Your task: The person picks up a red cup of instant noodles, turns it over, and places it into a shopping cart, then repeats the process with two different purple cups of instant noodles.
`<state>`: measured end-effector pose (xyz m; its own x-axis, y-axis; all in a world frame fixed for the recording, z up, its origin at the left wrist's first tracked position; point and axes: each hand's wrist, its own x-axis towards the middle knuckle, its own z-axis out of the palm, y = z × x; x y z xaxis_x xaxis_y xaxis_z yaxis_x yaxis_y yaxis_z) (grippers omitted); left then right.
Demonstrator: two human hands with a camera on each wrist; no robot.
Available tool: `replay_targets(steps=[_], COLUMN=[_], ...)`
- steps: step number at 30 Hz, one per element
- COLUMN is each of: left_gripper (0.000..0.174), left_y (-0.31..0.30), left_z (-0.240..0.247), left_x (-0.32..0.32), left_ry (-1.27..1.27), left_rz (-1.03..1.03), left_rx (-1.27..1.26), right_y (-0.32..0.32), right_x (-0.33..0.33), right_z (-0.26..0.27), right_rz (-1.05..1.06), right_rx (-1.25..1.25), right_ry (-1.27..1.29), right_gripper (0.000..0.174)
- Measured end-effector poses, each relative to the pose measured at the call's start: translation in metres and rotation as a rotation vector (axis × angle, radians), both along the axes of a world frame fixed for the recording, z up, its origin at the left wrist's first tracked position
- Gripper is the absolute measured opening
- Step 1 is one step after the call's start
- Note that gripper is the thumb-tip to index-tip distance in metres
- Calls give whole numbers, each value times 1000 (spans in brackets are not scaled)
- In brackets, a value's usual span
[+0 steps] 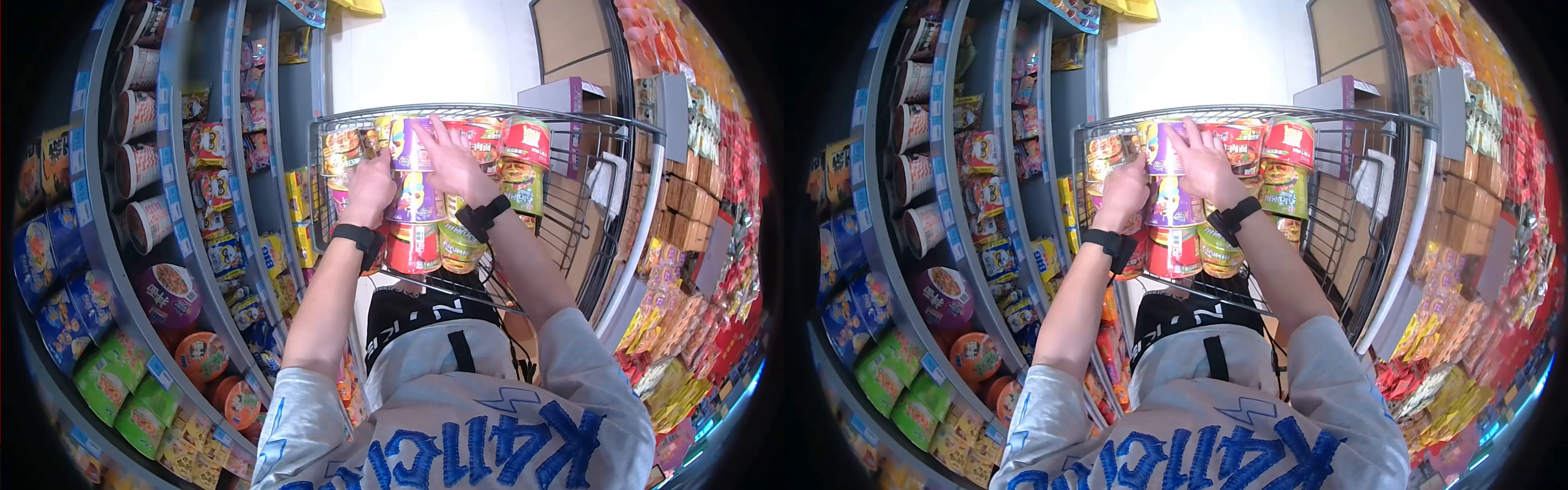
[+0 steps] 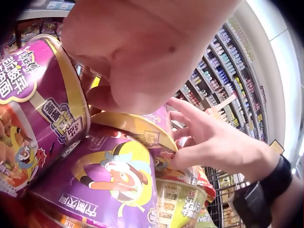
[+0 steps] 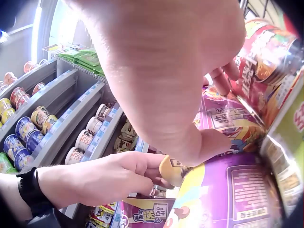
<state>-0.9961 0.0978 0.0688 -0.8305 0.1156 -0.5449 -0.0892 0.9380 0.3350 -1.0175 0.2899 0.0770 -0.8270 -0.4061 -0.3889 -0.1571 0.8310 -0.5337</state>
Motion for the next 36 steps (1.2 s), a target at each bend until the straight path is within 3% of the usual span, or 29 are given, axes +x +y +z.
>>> replay_targets(steps=[4, 8, 10, 12, 13, 16, 18, 21, 25, 30, 32, 36], left_gripper=[46, 47, 39, 18, 16, 14, 16, 22, 17, 20, 24, 24], left_y=[-3, -6, -14, -26, -32, -57, -76, -111, -151, -196, -212, -239], left_z=[-2, 26, 43, 55, 63, 86, 108, 93, 114, 163, 184, 238], left_x=[11, 26, 38, 55, 67, 108, 129, 199, 275, 368, 405, 473], left_ry=[134, 358, 420, 442, 430, 368, 339, 452, 511, 649, 624, 830], left_rz=[-38, 9, 60, 149, 200, 329, 490, 579, 707, 858, 1019, 1117], left_rx=[16, 116, 241, 358, 363, 397, 441, 427, 436, 336, 417, 349], right_y=[-6, -11, -18, -30, -37, -57, -78, -108, -153, -215, -239, -295], right_x=[-2, 9, 21, 37, 46, 77, 104, 143, 192, 252, 275, 319], right_z=[-6, -12, -7, 2, 10, 27, 37, 50, 81, 122, 132, 180], right_rz=[-57, -98, -97, -135, -166, -104, -70, 37, 184, 353, 420, 552], right_rx=[25, 9, 9, -34, -131, -386, -421, -496, -490, -588, -641, -706], right_ry=[-48, -33, 15, 268, 243, 242, 257, 158, 99, 60, 86, 17], right_gripper=[101, 97, 91, 84, 75, 68, 62, 60, 56, 51, 48, 49])
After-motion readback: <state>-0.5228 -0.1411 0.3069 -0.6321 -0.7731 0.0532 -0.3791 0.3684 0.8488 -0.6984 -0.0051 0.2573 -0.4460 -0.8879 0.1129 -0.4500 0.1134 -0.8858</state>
